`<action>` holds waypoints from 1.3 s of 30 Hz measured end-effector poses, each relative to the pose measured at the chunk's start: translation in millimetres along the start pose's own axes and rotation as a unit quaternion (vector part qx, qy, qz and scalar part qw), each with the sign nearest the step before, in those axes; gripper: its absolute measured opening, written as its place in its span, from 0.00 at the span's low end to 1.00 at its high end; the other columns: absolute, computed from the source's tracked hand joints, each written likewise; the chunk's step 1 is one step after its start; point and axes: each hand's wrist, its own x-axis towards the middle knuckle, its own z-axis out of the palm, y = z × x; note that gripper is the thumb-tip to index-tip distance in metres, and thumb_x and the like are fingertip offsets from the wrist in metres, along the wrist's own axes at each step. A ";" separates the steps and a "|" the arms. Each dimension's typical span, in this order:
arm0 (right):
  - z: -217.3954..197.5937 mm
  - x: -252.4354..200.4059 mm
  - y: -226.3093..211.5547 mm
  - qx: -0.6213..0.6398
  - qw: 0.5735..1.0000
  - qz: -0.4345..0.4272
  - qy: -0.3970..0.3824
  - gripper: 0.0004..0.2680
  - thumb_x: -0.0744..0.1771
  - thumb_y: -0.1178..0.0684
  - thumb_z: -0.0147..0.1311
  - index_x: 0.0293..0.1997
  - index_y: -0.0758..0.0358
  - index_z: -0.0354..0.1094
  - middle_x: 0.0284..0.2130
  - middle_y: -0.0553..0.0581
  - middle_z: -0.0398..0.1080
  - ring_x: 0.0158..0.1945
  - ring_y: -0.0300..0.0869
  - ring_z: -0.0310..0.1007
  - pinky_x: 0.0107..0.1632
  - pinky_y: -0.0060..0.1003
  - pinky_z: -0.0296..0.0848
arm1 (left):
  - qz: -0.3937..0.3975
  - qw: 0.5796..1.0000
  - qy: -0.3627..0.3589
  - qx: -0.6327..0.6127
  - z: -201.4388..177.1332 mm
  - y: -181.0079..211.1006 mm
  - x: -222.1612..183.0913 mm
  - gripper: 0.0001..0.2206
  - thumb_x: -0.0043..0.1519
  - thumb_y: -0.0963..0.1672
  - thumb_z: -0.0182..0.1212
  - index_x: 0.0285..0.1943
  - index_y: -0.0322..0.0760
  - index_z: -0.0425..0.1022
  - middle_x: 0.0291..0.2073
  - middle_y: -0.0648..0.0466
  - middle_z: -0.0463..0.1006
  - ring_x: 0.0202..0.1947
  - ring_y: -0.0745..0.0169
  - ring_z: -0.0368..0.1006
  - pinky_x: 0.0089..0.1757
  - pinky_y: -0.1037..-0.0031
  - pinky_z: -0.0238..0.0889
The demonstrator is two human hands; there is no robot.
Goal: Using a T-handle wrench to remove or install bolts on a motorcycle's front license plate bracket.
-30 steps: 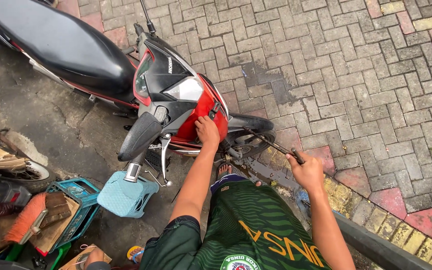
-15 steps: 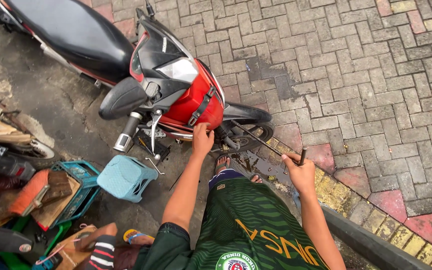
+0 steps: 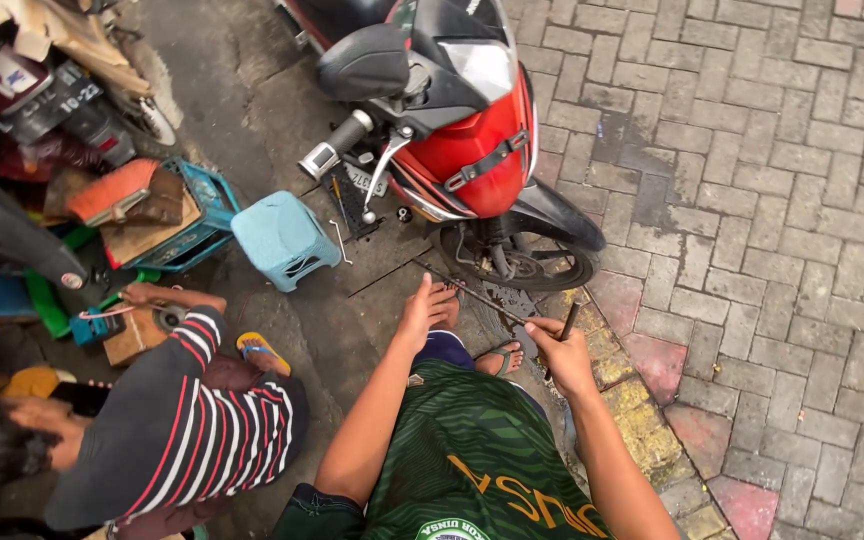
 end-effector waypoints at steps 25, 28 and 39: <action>257.4 20.5 3.9 -0.489 0.783 -0.254 -0.289 0.16 0.66 0.57 0.57 0.61 0.62 0.66 0.24 0.58 0.67 0.31 0.53 0.71 0.37 0.48 0.73 | -0.054 0.877 0.080 -0.471 -223.3 93.4 60.6 0.20 0.69 0.59 0.47 0.38 0.49 0.74 0.30 0.58 0.80 0.32 0.59 0.78 0.43 0.61 0.71; 292.9 27.7 1.1 -0.490 0.768 -0.276 -0.306 0.15 0.66 0.56 0.59 0.59 0.66 0.68 0.27 0.64 0.71 0.36 0.58 0.74 0.40 0.52 0.75 | -0.061 0.866 0.111 -0.484 -257.6 106.0 57.8 0.20 0.69 0.59 0.46 0.37 0.49 0.73 0.29 0.60 0.79 0.31 0.61 0.77 0.42 0.62 0.71; 317.1 29.2 -25.1 -0.462 0.764 -0.271 -0.359 0.34 0.57 0.46 0.73 0.68 0.70 0.60 0.40 0.65 0.72 0.48 0.60 0.70 0.60 0.59 0.62 | -0.016 0.846 0.151 -0.511 -280.2 125.3 55.2 0.20 0.69 0.59 0.47 0.36 0.49 0.73 0.28 0.59 0.78 0.32 0.61 0.76 0.42 0.62 0.70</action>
